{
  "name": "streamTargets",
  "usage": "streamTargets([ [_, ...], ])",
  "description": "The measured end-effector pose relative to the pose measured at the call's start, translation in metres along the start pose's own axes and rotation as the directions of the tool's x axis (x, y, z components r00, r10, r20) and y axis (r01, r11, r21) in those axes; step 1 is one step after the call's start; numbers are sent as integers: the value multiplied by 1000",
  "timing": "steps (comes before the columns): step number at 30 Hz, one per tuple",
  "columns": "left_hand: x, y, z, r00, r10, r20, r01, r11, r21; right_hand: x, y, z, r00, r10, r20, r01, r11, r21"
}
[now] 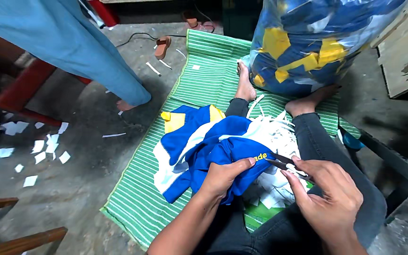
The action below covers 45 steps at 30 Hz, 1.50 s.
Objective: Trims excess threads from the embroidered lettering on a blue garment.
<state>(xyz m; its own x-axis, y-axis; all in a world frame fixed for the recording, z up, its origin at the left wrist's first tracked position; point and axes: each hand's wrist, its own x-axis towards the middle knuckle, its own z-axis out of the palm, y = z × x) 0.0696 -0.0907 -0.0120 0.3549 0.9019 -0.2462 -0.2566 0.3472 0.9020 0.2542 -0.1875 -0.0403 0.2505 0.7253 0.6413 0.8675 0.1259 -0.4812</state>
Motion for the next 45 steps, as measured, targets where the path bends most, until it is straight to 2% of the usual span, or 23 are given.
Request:
streamTargets([
  [4, 0, 0, 0, 1000, 4, -1, -4, 1000, 1, 1, 1, 1, 1000, -15, -7, 15, 1000, 9],
  [10, 2, 6, -2, 998, -55, 3, 55, 998, -6, -3, 7, 11, 990, 120, 72, -136, 941, 309],
  [11, 2, 7, -1, 998, -58, 4, 58, 998, -12, -3, 7, 12, 989, 125, 72, -142, 938, 317],
  [15, 3, 5, 0, 998, -55, 8, 55, 998, -24, -3, 5, 10, 999, 33, -28, -30, 993, 111],
  [18, 3, 4, 1, 999, -54, 7, 54, 998, -33, -2, 4, 7, 999, 0, -48, 2, 999, 39],
  [30, 2, 8, 0, 996, -86, -5, 86, 996, -21, -2, 4, 12, 997, -17, -72, 22, 997, 71],
  [35, 2, 8, -1, 996, -91, 6, 92, 996, -21, -5, 5, 14, 998, 65, 10, -66, 982, 178],
  [41, 6, 9, -4, 991, -125, 47, 125, 992, -3, -2, 7, 12, 1000, -32, -1, 31, 996, 88],
  [45, 8, 8, -3, 992, -112, 54, 114, 993, -21, 2, 10, 12, 998, -30, 55, 22, 989, 143],
])
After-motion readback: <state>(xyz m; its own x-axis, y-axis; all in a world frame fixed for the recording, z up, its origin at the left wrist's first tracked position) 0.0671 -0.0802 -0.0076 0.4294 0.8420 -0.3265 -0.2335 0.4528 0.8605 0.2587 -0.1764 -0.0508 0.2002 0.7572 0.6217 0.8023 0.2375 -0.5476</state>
